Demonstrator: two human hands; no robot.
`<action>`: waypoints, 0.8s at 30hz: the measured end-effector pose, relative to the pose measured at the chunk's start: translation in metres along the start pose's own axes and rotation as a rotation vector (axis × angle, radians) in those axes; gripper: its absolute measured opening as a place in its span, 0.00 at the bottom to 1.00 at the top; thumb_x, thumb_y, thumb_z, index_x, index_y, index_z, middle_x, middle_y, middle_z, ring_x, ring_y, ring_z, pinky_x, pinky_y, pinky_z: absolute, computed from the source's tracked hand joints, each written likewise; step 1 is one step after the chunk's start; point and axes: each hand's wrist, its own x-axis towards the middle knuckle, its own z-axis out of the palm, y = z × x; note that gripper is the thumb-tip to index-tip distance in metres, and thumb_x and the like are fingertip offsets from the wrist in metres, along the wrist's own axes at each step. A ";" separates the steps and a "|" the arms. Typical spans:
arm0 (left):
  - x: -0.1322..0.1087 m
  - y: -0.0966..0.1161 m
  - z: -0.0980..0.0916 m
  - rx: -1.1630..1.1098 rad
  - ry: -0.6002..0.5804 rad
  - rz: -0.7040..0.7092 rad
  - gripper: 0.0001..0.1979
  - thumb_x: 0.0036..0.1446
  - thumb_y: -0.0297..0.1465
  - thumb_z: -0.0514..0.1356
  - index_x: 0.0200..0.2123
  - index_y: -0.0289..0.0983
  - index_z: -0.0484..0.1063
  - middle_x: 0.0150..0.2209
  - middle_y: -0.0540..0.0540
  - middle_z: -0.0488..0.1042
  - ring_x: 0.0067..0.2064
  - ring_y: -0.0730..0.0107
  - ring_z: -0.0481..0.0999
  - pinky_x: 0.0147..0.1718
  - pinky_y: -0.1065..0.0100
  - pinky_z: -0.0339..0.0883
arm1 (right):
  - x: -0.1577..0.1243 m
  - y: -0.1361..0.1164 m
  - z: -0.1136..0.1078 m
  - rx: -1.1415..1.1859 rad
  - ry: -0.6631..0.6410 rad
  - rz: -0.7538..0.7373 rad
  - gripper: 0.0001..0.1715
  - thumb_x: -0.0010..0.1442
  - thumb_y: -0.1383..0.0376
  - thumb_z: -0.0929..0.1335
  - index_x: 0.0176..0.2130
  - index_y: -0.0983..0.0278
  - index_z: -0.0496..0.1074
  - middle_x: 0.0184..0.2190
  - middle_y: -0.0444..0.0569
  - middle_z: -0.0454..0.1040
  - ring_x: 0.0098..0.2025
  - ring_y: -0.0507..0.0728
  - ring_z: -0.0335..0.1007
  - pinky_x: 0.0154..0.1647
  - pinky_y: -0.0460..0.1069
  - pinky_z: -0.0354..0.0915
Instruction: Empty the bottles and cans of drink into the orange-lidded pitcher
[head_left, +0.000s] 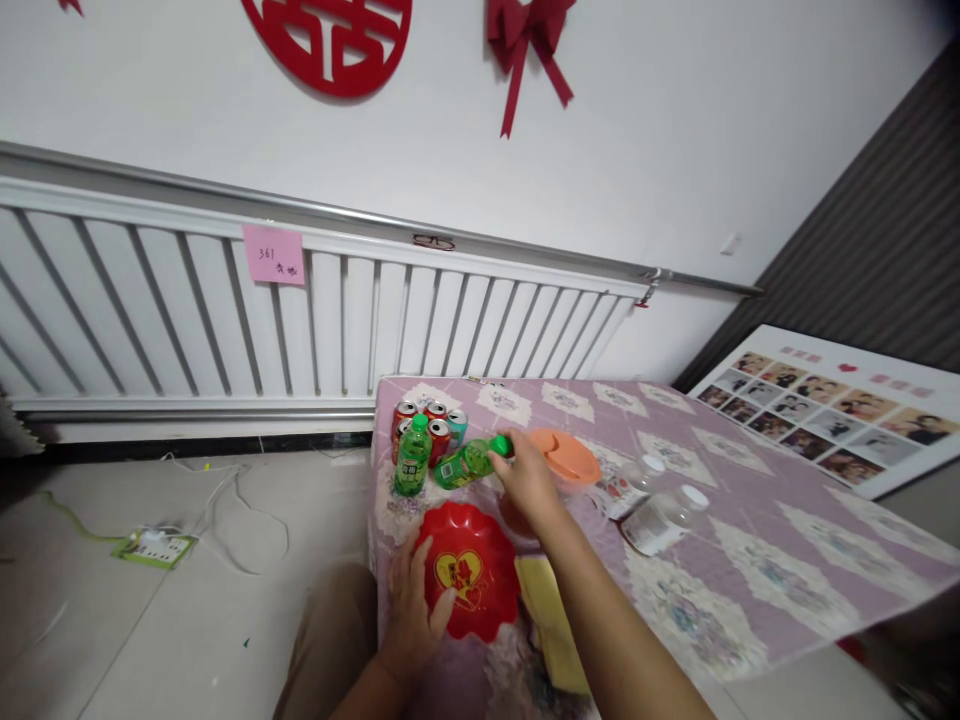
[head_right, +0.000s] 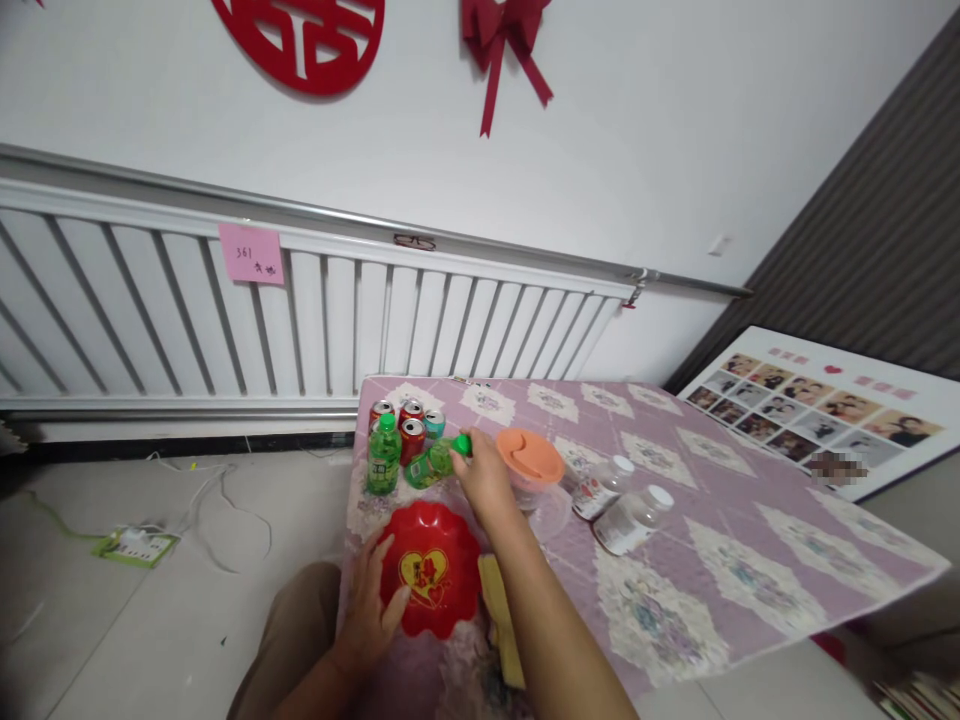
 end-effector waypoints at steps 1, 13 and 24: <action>0.000 0.000 0.000 0.009 0.001 0.008 0.33 0.60 0.31 0.57 0.67 0.39 0.52 0.67 0.34 0.57 0.68 0.48 0.59 0.64 0.39 0.57 | -0.010 0.001 -0.007 0.015 0.032 0.016 0.20 0.58 0.62 0.66 0.49 0.64 0.70 0.43 0.55 0.77 0.42 0.60 0.73 0.46 0.55 0.68; 0.004 0.031 -0.010 0.155 0.071 0.148 0.42 0.54 0.31 0.64 0.68 0.38 0.48 0.66 0.32 0.58 0.66 0.45 0.61 0.61 0.40 0.62 | -0.176 -0.001 -0.032 0.296 0.299 0.368 0.21 0.58 0.53 0.69 0.48 0.62 0.73 0.44 0.53 0.79 0.45 0.62 0.76 0.49 0.57 0.70; 0.029 0.077 -0.011 0.315 -0.068 0.297 0.36 0.50 0.24 0.64 0.63 0.38 0.60 0.62 0.35 0.67 0.66 0.47 0.62 0.65 0.42 0.50 | -0.199 -0.015 -0.056 0.440 0.292 0.387 0.18 0.56 0.56 0.71 0.44 0.61 0.75 0.38 0.52 0.79 0.36 0.59 0.77 0.36 0.51 0.73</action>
